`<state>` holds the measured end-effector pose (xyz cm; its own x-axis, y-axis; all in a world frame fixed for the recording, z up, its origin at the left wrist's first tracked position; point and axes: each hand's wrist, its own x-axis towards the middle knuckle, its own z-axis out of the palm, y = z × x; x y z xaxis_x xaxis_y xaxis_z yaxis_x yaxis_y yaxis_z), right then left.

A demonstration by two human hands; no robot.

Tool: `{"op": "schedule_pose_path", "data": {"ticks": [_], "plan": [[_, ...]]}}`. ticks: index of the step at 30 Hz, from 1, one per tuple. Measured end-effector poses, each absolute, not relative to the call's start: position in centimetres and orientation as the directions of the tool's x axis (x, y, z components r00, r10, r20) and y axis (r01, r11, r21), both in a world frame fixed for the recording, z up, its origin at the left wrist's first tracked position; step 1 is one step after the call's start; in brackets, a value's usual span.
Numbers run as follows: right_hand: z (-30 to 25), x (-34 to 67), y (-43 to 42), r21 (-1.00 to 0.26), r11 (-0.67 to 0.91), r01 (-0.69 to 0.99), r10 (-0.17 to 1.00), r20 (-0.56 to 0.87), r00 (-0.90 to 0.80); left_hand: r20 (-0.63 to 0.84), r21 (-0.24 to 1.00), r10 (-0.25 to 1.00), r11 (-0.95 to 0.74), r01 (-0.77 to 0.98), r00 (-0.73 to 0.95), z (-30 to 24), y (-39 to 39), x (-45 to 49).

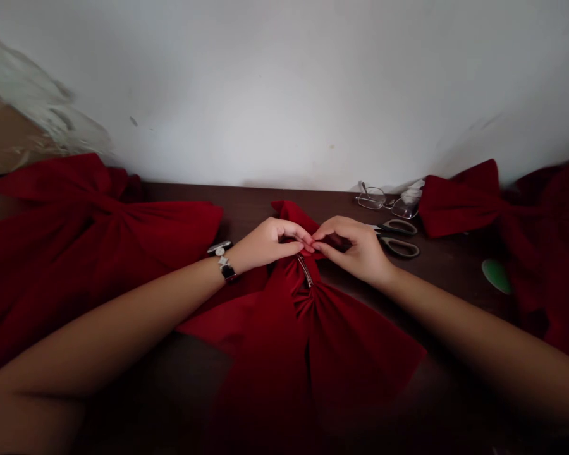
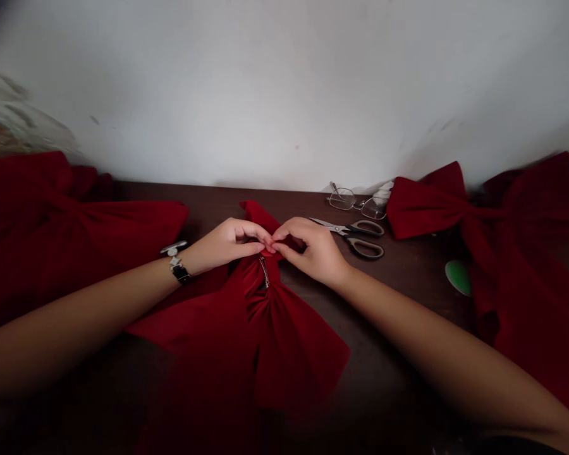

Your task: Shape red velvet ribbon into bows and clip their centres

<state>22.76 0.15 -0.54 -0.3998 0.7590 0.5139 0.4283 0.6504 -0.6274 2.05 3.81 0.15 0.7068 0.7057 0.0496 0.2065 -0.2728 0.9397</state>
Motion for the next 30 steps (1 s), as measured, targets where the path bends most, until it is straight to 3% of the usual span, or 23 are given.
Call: {"op": "schedule_pose_path", "data": {"ticks": [4, 7, 13, 20, 30], "plan": [[-0.9, 22.9, 0.1, -0.447, 0.783, 0.432, 0.618, 0.636, -0.463, 0.036, 0.946, 0.703, -0.253, 0.202, 0.71, 0.2, 3.8, 2.1], [-1.1, 23.0, 0.2, -0.435, 0.785, 0.442, 0.616, 0.628, -0.475, 0.027, 0.953, 0.707, -0.231, 0.195, 0.706, 0.2, 3.8, 2.1], [-0.8, 22.7, 0.3, -0.6, 0.653, 0.462, 0.756, 0.482, -0.443, 0.006, 0.961, 0.725, -0.195, 0.197, 0.688, 0.0, 3.7, 2.2], [-0.3, 22.5, 0.9, -0.886, 0.3, 0.355, 0.901, 0.141, -0.411, 0.042, 0.96, 0.761, -0.212, 0.186, 0.648, 0.0, 3.0, 2.3], [0.6, 22.8, 1.3, -0.956, 0.094, 0.276, 0.906, -0.033, -0.421, 0.087, 0.959, 0.807, -0.226, 0.169, 0.585, 0.1, 2.5, 2.7]]}}
